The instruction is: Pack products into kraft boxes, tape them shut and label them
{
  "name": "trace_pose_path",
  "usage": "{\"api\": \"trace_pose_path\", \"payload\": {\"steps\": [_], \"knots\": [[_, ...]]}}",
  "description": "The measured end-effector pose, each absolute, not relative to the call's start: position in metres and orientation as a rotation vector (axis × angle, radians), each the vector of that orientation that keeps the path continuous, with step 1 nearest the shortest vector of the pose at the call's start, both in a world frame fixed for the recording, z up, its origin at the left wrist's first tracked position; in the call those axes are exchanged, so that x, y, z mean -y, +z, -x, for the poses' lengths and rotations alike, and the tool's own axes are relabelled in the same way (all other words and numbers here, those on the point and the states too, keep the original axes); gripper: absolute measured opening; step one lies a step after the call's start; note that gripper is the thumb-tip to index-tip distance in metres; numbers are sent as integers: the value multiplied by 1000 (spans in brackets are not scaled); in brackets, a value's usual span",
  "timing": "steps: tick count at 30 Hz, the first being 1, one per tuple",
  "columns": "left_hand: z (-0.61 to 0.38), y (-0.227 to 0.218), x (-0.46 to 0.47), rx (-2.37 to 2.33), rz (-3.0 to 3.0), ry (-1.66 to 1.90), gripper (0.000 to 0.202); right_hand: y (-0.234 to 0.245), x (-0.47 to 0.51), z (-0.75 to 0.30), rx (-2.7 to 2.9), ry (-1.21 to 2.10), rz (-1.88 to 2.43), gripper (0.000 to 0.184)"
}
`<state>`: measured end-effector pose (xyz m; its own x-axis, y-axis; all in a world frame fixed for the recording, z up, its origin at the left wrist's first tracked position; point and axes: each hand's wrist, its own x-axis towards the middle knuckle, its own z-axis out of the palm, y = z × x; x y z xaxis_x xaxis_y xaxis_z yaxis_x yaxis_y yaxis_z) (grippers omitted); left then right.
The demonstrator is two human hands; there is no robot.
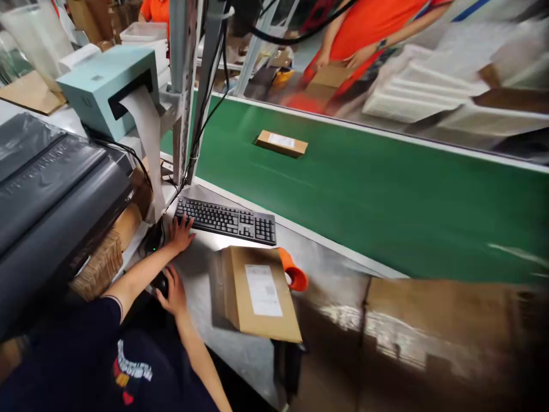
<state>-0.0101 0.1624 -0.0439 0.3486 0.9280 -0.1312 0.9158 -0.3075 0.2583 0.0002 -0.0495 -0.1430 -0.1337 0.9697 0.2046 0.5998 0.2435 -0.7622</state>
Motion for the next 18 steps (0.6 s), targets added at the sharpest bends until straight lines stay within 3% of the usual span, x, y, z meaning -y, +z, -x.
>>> {"api": "trace_pose_path", "payload": {"steps": [10, 15, 18], "knots": [[4, -43, -179, -1580, -2356, -58, 75, -150, 50, 1, 1851, 684, 1408, 74], [0, -28, -191, -1478, -2486, -134, 65, -148, 47, 1, 1857, 675, 1404, 74], [-3, -23, -197, -1462, -2502, -145, 72, -148, 46, 0, 1850, 689, 1414, 76]]}}
